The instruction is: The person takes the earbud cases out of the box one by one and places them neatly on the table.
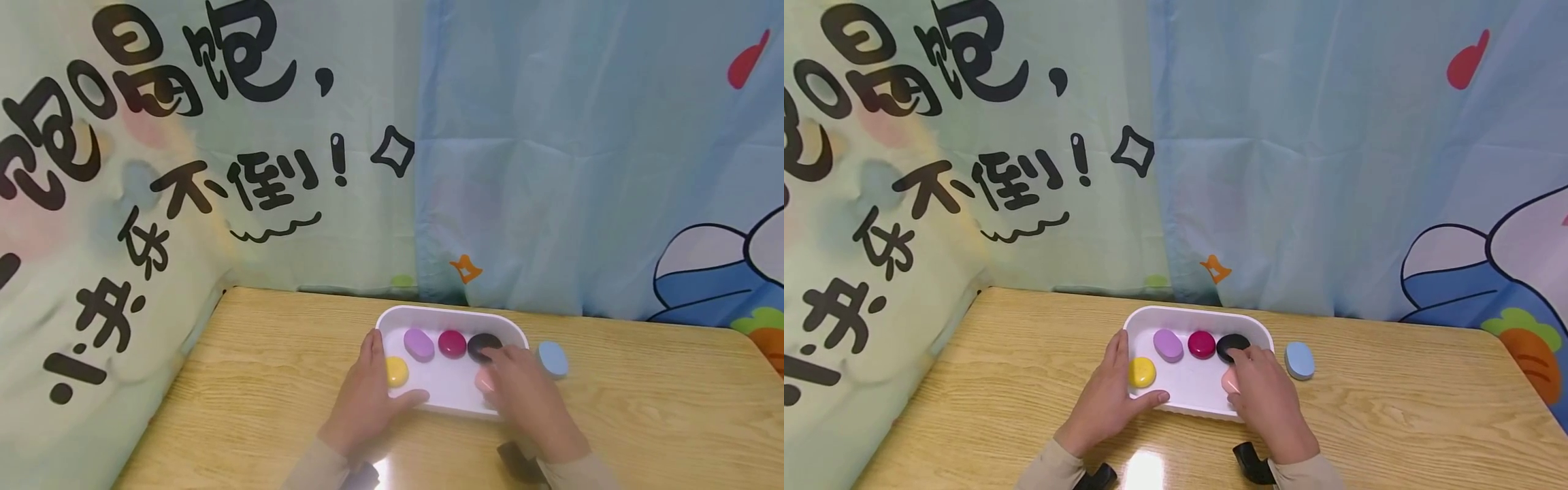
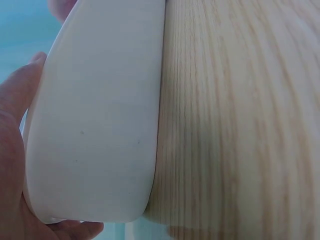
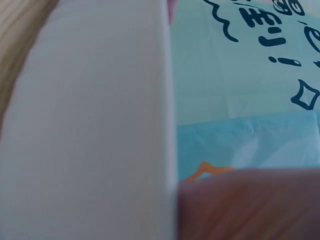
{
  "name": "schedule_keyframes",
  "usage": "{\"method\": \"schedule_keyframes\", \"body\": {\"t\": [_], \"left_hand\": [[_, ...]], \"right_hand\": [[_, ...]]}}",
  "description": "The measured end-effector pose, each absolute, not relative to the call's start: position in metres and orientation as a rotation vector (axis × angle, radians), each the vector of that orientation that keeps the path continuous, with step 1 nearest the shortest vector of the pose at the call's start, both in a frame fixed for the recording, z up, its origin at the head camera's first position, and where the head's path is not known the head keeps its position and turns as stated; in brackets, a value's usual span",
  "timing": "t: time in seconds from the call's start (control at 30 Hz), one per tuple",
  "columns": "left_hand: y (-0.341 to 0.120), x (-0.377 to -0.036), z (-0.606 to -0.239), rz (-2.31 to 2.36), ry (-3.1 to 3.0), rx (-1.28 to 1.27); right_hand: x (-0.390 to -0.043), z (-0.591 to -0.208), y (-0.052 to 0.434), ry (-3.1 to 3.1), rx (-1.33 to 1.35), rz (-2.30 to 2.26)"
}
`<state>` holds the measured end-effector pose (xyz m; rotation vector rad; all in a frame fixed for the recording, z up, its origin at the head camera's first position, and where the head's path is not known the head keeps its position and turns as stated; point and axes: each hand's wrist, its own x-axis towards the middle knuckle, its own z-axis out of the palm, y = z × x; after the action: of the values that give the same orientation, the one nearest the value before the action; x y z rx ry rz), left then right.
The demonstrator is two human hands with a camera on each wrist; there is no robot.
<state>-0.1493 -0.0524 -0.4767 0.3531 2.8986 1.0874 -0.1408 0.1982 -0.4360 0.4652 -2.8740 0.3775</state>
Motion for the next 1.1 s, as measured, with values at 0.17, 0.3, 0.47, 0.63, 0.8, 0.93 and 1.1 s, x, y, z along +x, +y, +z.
{"method": "schedule_keyframes", "body": {"t": [0.17, 0.3, 0.47, 0.63, 0.8, 0.93, 1.1], "left_hand": [[-0.053, -0.150, -0.478, 1.086, 2.912, 0.371], [-0.053, -0.151, -0.478, 1.093, 2.907, 0.373], [-0.054, -0.151, -0.479, 1.106, 2.902, 0.371], [-0.054, -0.151, -0.480, 1.113, 2.906, 0.379], [-0.053, -0.150, -0.478, 1.105, 2.907, 0.374], [-0.052, -0.150, -0.477, 1.114, 2.901, 0.366], [-0.052, -0.149, -0.478, 1.121, 2.909, 0.367]], "right_hand": [[-0.146, -0.429, 0.193, -3.098, 0.435, 0.270], [-0.151, -0.428, 0.192, -3.206, 0.429, 0.250], [-0.154, -0.431, 0.192, -3.170, 0.466, 0.277], [-0.157, -0.436, 0.192, -3.124, 0.500, 0.272], [-0.159, -0.438, 0.193, -3.142, 0.512, 0.296], [-0.158, -0.438, 0.194, -3.139, 0.523, 0.312], [-0.156, -0.438, 0.196, -3.113, 0.498, 0.409]]}}
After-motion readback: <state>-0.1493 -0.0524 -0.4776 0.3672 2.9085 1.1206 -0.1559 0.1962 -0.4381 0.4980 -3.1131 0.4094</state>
